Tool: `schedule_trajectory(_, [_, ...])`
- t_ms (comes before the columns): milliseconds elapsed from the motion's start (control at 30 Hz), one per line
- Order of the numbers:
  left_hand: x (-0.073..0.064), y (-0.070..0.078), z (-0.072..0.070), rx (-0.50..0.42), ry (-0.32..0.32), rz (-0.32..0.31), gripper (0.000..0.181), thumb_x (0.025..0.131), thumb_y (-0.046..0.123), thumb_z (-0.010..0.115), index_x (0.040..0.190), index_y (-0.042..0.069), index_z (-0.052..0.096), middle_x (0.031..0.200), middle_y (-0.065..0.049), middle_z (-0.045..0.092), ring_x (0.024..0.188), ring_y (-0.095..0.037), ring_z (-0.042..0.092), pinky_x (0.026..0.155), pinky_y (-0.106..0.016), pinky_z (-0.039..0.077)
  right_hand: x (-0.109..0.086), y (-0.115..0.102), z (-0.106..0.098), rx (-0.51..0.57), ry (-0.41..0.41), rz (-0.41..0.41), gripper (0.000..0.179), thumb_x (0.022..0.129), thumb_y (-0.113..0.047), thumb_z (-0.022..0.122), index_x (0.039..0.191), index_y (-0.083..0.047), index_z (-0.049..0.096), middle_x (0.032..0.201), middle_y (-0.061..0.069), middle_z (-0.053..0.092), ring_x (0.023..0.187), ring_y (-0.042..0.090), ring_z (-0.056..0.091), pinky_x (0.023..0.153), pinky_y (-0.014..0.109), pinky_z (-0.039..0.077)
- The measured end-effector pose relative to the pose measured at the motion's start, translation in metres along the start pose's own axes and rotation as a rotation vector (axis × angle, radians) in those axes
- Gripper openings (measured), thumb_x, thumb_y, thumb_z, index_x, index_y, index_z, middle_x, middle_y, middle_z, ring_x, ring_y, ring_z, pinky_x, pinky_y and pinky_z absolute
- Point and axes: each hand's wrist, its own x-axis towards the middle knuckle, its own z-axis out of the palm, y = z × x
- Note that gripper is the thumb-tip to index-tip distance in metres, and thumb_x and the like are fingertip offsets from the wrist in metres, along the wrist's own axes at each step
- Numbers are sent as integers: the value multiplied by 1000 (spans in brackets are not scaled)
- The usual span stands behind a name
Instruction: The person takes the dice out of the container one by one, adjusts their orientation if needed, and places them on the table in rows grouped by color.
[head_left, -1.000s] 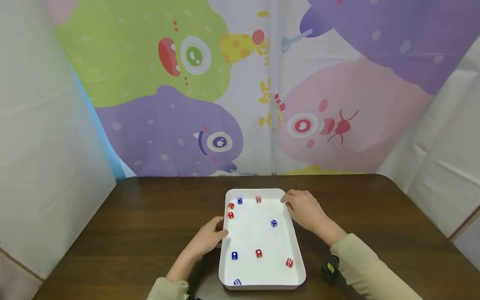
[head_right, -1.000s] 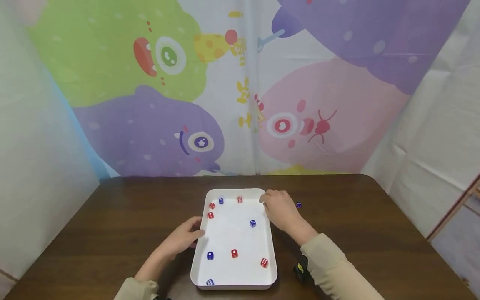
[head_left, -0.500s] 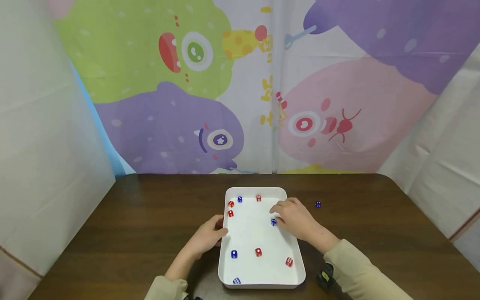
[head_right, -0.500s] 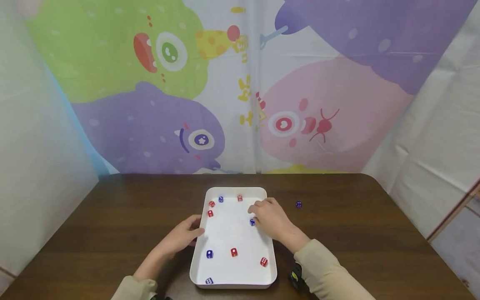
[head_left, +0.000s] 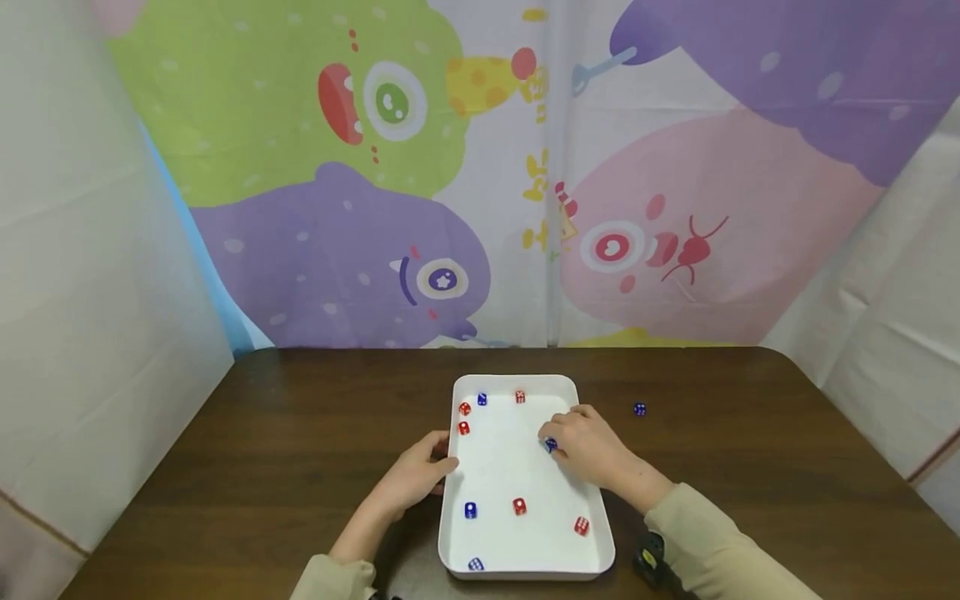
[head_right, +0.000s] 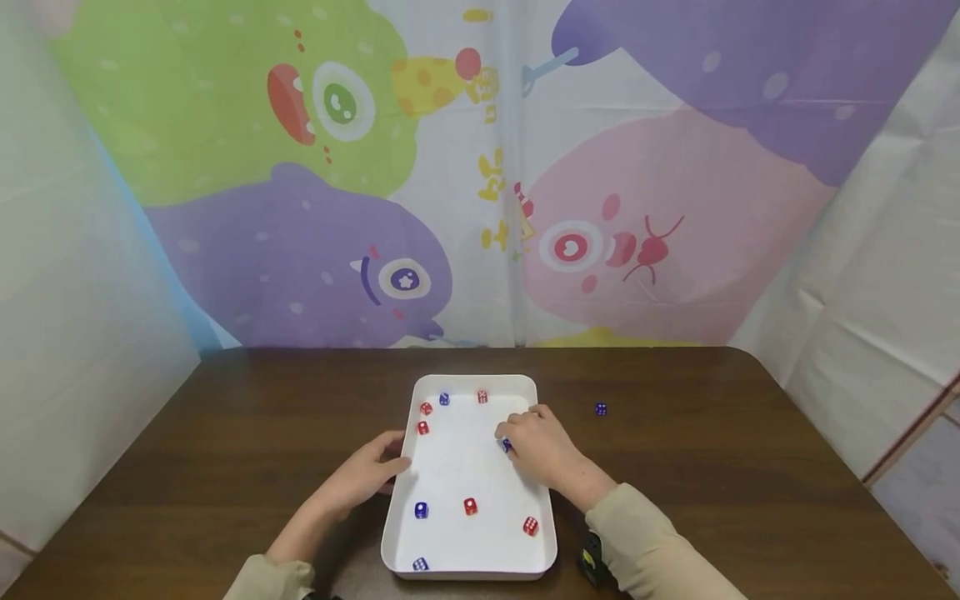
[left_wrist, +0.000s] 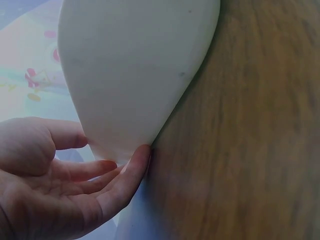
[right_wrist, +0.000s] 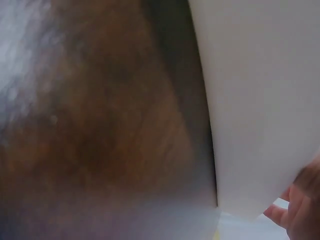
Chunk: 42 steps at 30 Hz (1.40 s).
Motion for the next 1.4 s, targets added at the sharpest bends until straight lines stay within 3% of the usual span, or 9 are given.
schedule_trajectory(533, [0,1,0,-31,-27,5,40,87,11,45,122,-4,35,108,-22,43,85,-25,54,63,-34,50,2,0,10,26,43,6,11,70,-11,66,78,-19,65,79,-5,60,78,12,56,85,40,36])
schedule_trajectory(1000, [2,-2,-1,-22,-15,13,39,87,11,45,122,-4,35,108,-21,43,84,-25,54,63,-33,50,4,0,6,50,14,24,10,71,-10,65,77,-18,65,78,-5,60,78,12,56,86,41,35])
schedule_trajectory(1400, [1,-3,0,-24,-24,15,39,87,11,45,121,-4,36,108,-21,44,83,-24,54,62,-33,50,3,29,-16,-4,80,11,13,72,-9,66,84,-14,66,81,-3,61,80,14,57,80,38,41])
